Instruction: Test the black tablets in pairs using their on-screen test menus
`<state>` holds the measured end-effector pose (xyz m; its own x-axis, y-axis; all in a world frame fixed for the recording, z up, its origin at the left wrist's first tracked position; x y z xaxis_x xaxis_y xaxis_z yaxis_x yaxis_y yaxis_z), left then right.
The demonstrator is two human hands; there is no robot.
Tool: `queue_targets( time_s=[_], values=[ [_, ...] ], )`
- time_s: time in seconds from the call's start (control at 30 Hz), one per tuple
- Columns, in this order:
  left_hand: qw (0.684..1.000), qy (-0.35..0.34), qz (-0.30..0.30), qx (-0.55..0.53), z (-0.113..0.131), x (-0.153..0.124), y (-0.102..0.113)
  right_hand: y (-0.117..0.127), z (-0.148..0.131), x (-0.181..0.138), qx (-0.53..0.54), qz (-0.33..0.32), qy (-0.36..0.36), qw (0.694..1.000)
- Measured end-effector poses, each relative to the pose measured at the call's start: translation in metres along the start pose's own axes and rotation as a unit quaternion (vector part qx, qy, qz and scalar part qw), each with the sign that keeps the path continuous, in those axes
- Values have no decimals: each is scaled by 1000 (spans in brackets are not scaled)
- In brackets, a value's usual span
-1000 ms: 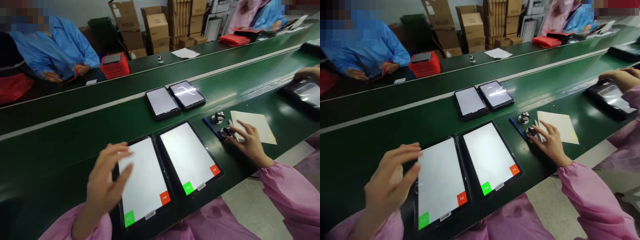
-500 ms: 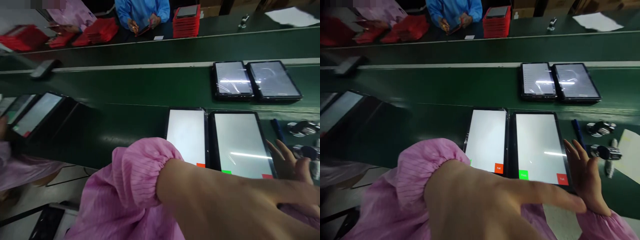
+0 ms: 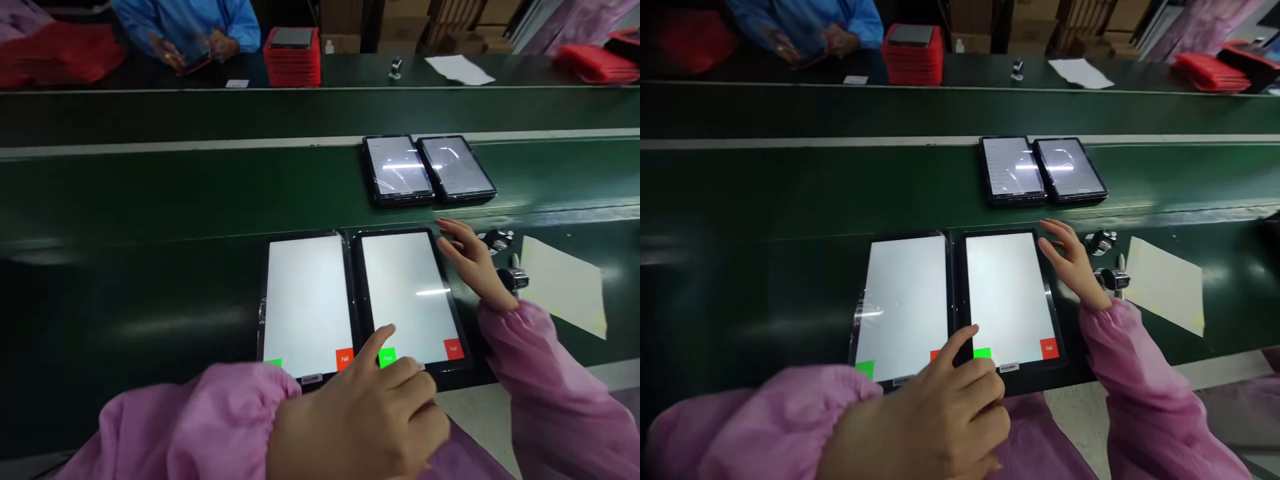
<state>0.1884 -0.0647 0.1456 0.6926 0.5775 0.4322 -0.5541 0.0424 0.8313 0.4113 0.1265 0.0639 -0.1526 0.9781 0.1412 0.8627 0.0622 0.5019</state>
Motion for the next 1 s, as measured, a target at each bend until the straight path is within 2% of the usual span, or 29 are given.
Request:
queue_targets(
  time_s=[0.07, 0.13, 0.2, 0.33, 0.47, 0.57, 0.67, 0.8, 1.0],
  values=[
    [991, 17, 25, 133, 5, -9, -34, -5, -7, 27, -13, -28, 33, 999],
    [977, 53, 64, 199, 3, -18, -53, -13, -12, 43, -17, -49, 55, 997],
    [968, 95, 80, 218, -1, -23, -56, -20, -12, 50, -11, -56, 67, 996],
    [966, 133, 54, 214, -7, -22, -44, -30, -4, 48, 14, -32, 79, 996],
    [977, 93, 32, 191, -8, -27, -34, -23, -6, 28, 28, 17, 103, 994],
    [986, 31, 10, 165, -8, -31, -33, -6, -16, 3, 17, 38, 121, 992],
    [988, 5, 8, 156, -9, -32, -33, 16, -24, -25, -15, 52, 140, 989],
    [986, -27, 18, 161, -9, -32, -31, 36, -23, -59, -44, 53, 129, 989],
    [980, -90, -25, 177, -8, -32, -31, 46, -15, -94, -41, 68, 111, 991]
  ],
)
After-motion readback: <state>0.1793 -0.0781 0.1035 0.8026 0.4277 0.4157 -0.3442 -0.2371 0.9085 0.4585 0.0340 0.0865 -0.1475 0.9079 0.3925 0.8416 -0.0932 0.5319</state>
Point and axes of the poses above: each hand's wrist, its own x-axis towards the middle knuckle, its own y-axis out of the back of the hand, z = x × y, the point moved 4 cm from there along x, towards the middle knuckle, and after that the axes turned 2 degrees about x, right-handed, at the moved point
